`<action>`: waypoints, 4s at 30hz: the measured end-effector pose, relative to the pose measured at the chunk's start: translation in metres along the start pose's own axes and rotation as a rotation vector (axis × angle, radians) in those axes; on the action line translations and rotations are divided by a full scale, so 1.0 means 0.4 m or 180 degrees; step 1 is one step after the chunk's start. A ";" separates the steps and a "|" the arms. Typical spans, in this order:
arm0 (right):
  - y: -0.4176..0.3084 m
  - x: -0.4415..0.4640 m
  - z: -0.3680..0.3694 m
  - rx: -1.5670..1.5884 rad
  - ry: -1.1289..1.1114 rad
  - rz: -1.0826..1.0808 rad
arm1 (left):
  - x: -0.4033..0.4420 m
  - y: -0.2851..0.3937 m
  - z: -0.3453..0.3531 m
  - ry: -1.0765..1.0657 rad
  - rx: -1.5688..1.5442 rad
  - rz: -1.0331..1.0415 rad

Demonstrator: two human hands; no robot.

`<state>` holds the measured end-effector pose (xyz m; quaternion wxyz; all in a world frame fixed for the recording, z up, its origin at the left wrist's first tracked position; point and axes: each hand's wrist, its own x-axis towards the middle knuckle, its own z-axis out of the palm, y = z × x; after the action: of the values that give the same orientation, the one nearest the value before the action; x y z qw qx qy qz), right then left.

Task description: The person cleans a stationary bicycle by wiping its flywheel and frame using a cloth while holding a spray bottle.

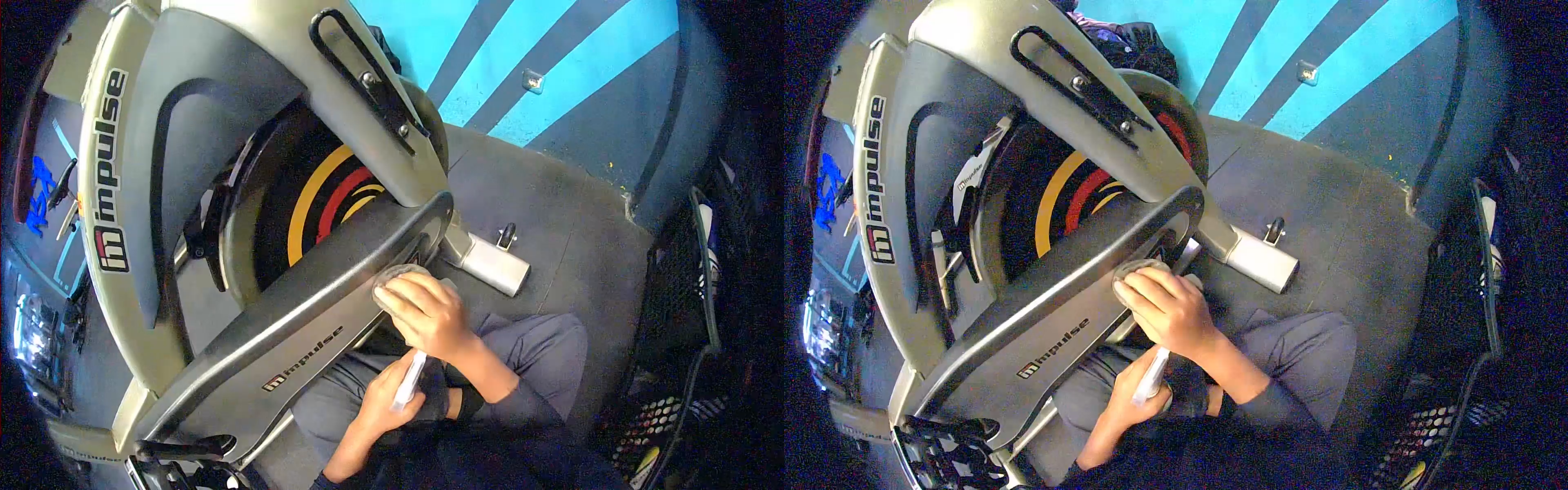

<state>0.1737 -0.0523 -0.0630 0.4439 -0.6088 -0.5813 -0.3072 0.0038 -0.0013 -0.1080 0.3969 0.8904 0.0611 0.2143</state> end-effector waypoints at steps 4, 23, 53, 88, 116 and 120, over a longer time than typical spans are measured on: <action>0.003 -0.018 0.002 -0.0010 -0.0088 -0.0033 | 0.001 0.003 -0.004 -0.0075 -0.0061 -0.0124; -0.012 0.021 0.006 -0.0599 -0.0238 -0.0315 | -0.005 -0.008 0.001 -0.0179 -0.0053 -0.0113; -0.022 0.020 -0.008 -0.0910 -0.0596 -0.0667 | -0.023 -0.015 -0.008 -0.0060 -0.0141 -0.0020; -0.010 0.008 0.000 -0.1182 -0.0811 -0.1033 | -0.041 -0.043 -0.027 0.0025 -0.0458 0.0005; -0.045 0.030 -0.043 -0.0946 -0.1561 -0.0781 | -0.029 -0.030 -0.008 0.0095 -0.0035 0.0168; -0.078 0.082 -0.057 -0.1159 -0.1019 -0.0881 | -0.027 -0.032 -0.006 0.0196 -0.0025 0.0228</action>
<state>0.1509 -0.0609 -0.0186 0.1835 -0.6342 -0.6569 -0.3642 -0.0062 0.0060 -0.1197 0.3904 0.8834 0.0405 0.2560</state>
